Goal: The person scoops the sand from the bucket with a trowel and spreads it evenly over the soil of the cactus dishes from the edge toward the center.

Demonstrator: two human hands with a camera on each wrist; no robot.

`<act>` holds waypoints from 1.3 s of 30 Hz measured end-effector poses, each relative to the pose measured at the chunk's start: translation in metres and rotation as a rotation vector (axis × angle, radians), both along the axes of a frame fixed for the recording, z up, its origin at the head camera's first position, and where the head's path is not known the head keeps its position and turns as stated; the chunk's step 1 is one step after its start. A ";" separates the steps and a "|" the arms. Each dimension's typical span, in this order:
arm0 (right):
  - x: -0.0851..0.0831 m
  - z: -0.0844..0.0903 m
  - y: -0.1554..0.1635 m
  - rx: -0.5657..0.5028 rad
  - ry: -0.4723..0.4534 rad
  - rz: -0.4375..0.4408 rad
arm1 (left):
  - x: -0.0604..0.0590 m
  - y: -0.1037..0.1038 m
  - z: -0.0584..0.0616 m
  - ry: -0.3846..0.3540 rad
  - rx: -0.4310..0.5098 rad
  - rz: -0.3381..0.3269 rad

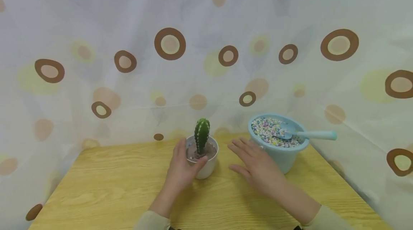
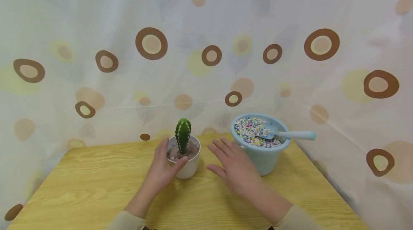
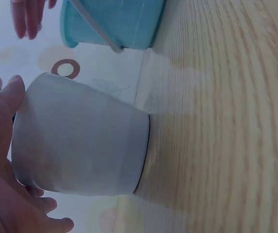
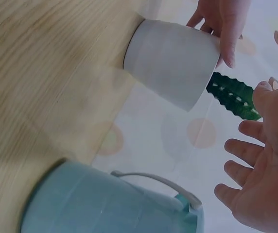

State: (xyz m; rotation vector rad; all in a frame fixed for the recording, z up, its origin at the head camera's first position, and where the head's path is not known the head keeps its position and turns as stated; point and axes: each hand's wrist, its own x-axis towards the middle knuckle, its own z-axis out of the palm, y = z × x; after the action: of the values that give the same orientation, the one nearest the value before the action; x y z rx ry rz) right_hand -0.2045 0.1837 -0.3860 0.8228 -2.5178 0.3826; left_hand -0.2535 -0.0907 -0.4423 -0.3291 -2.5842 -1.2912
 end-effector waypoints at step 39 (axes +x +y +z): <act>-0.020 0.044 0.125 0.094 0.060 -0.240 | -0.007 0.002 -0.003 0.010 -0.052 0.006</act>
State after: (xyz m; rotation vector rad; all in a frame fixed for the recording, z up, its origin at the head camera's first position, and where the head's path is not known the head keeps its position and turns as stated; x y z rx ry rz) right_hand -0.2248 0.3092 -0.3424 0.5474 -2.5558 0.1584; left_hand -0.2607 -0.0886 -0.4451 -0.3354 -2.6123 -1.2186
